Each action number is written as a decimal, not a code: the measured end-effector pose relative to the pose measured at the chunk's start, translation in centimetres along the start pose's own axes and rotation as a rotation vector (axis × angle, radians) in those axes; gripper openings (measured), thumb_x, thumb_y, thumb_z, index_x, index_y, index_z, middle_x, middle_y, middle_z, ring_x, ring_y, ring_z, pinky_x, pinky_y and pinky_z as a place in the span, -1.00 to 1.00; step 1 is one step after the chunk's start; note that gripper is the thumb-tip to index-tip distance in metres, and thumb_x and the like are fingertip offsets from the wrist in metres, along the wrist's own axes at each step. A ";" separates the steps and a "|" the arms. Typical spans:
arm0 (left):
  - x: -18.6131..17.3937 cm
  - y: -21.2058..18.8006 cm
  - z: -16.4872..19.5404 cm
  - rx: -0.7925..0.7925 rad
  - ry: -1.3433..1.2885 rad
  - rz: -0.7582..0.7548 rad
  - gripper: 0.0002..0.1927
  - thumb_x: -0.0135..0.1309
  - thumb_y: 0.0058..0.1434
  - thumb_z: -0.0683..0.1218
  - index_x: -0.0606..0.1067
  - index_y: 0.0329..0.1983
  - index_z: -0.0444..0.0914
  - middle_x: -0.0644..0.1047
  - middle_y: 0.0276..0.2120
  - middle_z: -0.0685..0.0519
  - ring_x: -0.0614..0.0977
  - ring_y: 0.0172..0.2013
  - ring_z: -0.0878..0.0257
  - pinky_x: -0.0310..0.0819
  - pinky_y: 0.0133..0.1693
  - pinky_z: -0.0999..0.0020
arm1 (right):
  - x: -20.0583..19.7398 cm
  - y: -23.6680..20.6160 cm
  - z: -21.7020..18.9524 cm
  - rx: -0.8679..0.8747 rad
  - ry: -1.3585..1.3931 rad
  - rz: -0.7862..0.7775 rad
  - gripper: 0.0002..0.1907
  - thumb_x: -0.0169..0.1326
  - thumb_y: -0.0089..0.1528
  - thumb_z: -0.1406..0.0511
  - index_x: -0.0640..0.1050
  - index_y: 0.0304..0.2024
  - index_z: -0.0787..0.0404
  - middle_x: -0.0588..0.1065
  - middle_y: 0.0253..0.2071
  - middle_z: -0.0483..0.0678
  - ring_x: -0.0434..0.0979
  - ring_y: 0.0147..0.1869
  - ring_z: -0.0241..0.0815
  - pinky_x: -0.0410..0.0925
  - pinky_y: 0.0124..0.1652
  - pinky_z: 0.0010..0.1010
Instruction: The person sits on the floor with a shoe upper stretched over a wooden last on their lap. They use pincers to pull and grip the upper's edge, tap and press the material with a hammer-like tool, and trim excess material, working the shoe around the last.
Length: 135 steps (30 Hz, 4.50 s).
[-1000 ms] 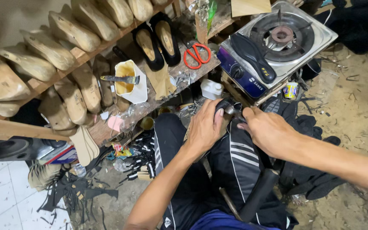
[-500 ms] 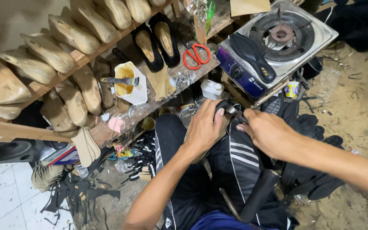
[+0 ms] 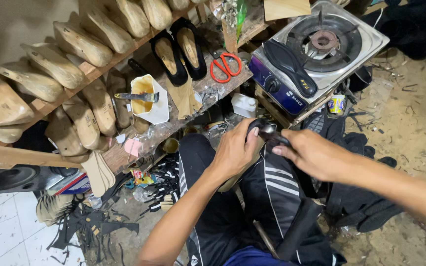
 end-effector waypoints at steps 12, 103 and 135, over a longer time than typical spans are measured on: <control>0.3 0.2 0.7 -0.021 -0.027 -0.065 -0.71 -0.10 0.41 -0.11 0.44 0.13 -0.30 0.57 -0.37 -0.27 0.62 -0.29 -0.24 0.44 -0.22 0.00 | -1.2 0.4 -0.3 -0.325 0.017 -0.047 -0.75 0.04 0.23 0.25 0.44 -0.22 0.35 0.52 -0.39 0.15 0.59 -0.30 0.17 0.42 -0.32 -0.12; 3.7 -7.5 -10.7 -0.350 -1.255 -0.156 -0.28 -0.12 0.35 0.27 0.33 0.36 -0.32 0.52 0.14 -0.07 0.51 0.20 0.19 0.29 0.29 0.28 | 5.8 -4.8 -4.9 -0.060 0.719 0.442 -0.75 0.09 0.34 0.24 0.45 -0.17 0.35 0.43 -0.53 -0.03 0.42 -0.54 -0.32 0.32 -0.53 -0.37; 3.0 -9.7 -12.3 -0.461 -1.106 0.011 -0.35 -0.11 0.38 0.26 0.43 0.24 -0.35 0.60 -0.04 -0.07 0.61 -0.04 0.22 0.50 0.05 0.31 | 13.4 -9.9 -1.5 -0.212 0.483 0.214 -0.62 0.16 0.18 0.31 0.49 0.02 0.34 0.59 -0.37 0.08 0.60 -0.35 0.02 0.45 -0.29 -0.32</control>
Point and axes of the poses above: each hand's wrist, its own y-axis towards the middle knuckle, its own x-axis out of the palm, z = x × y, the point moved 9 cm from there along y, towards the middle knuckle
